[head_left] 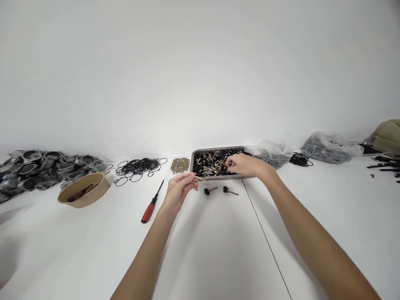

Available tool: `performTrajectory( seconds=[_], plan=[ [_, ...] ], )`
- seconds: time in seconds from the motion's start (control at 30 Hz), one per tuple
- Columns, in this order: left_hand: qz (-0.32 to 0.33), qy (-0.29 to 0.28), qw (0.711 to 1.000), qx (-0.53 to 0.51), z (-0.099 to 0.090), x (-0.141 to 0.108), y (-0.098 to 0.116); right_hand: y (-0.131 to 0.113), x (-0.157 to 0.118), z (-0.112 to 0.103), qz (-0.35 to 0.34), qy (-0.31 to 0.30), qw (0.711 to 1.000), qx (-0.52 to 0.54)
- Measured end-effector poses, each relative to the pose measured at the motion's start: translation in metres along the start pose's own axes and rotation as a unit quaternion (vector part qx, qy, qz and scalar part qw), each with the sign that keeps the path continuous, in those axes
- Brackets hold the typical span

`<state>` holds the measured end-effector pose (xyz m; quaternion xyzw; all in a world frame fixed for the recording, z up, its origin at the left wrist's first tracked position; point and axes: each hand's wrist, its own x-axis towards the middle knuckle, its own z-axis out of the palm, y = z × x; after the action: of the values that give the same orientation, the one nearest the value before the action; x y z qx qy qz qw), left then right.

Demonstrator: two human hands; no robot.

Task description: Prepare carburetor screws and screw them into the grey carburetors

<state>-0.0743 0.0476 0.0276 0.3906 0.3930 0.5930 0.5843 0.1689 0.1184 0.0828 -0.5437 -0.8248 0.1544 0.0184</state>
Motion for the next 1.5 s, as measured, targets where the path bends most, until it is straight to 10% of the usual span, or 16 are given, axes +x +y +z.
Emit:
performTrajectory(
  seconds=[0.47, 0.87, 1.5],
  plan=[
    [0.006, -0.003, 1.000, -0.005, 0.001, -0.002, -0.002, 0.036, 0.054, 0.056, -0.121, 0.075, 0.977, 0.156],
    [0.004, -0.008, 1.000, -0.006, -0.001, -0.002, -0.003, 0.046, 0.057, 0.059, -0.148, 0.073, 0.973, 0.159],
    [0.022, -0.012, 1.000, 0.006, 0.000, -0.003, -0.002, -0.025, 0.018, 0.026, -0.169, 0.036, 0.945, 0.279]
  ],
)
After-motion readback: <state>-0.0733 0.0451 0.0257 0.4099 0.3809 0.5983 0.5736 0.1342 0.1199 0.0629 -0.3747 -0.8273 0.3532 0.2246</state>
